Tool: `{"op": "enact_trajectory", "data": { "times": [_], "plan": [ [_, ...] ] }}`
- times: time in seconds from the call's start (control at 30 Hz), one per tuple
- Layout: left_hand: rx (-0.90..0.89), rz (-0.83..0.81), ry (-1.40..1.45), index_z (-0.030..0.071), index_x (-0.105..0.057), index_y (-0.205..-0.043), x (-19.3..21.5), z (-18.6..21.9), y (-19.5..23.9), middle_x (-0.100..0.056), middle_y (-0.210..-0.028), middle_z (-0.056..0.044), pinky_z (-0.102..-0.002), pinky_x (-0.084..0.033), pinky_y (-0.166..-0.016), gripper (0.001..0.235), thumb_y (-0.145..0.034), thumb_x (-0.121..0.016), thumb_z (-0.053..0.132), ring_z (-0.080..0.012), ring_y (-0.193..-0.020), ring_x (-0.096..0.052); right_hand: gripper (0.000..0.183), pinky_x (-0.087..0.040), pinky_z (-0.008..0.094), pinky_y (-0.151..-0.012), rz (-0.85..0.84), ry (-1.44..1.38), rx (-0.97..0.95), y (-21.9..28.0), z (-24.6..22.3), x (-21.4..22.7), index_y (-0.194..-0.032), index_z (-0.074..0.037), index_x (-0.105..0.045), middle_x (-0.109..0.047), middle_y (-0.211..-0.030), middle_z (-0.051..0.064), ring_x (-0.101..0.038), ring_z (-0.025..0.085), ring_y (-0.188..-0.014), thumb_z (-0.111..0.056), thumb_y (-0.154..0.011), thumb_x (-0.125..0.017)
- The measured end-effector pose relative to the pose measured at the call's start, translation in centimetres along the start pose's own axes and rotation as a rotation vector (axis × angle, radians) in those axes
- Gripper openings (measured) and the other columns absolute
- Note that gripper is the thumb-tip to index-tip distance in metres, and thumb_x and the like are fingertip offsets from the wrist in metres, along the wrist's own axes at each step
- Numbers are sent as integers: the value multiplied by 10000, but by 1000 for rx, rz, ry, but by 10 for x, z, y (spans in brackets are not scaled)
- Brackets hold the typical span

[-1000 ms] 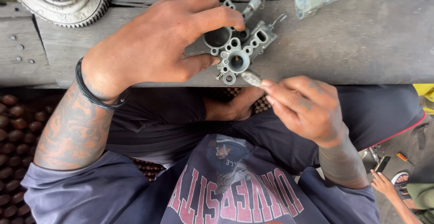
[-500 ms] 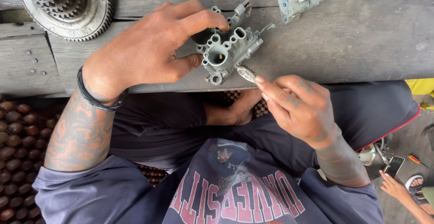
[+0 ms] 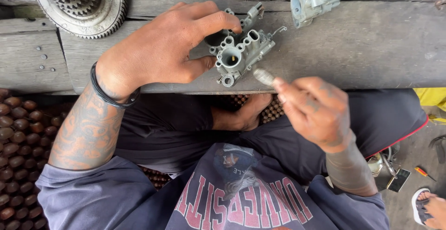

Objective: Cleaning motorcycle carburetor components using a toothbrush to remove grime from various surfaces and orifices.

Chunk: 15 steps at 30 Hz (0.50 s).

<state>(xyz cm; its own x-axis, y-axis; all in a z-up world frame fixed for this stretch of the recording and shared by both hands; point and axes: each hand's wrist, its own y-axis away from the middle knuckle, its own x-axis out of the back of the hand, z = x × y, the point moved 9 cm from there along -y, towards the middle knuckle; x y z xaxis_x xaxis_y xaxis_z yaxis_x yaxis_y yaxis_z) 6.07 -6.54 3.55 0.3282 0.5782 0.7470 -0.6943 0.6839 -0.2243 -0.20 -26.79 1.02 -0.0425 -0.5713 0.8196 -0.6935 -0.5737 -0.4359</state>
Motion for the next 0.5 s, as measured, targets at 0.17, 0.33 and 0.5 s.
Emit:
{"op": "enact_trajectory", "data": {
  "times": [0.17,0.33,0.5],
  "plan": [
    [3,39,-165,55,-584,-1270,3,3,1,-568,-1070,-137,-458,-475,-834,551,-745,-748,38,-375,-968,-583,355,-440,326,-600,16,-22,-11,-1,0,8,-1179,-9,-769,-640,-934,94,-513,187,-641,128,-853,-797],
    [-2,86,-324,54,-607,-1330,16,1,4,-573,-1136,-150,-448,-491,-875,591,-758,-758,64,-379,-1025,-590,344,-436,327,-615,71,-45,-103,3,15,21,-1211,49,-739,-671,-985,124,-521,195,-663,137,-880,-769],
    [-13,182,-745,133,-689,-1346,33,0,13,-626,-1162,-70,-369,-488,-960,619,-738,-797,180,-276,-1094,-646,345,-459,315,-629,90,-81,-71,2,9,25,-1210,59,-716,-675,-1000,119,-551,183,-671,127,-874,-757]
  ]
}}
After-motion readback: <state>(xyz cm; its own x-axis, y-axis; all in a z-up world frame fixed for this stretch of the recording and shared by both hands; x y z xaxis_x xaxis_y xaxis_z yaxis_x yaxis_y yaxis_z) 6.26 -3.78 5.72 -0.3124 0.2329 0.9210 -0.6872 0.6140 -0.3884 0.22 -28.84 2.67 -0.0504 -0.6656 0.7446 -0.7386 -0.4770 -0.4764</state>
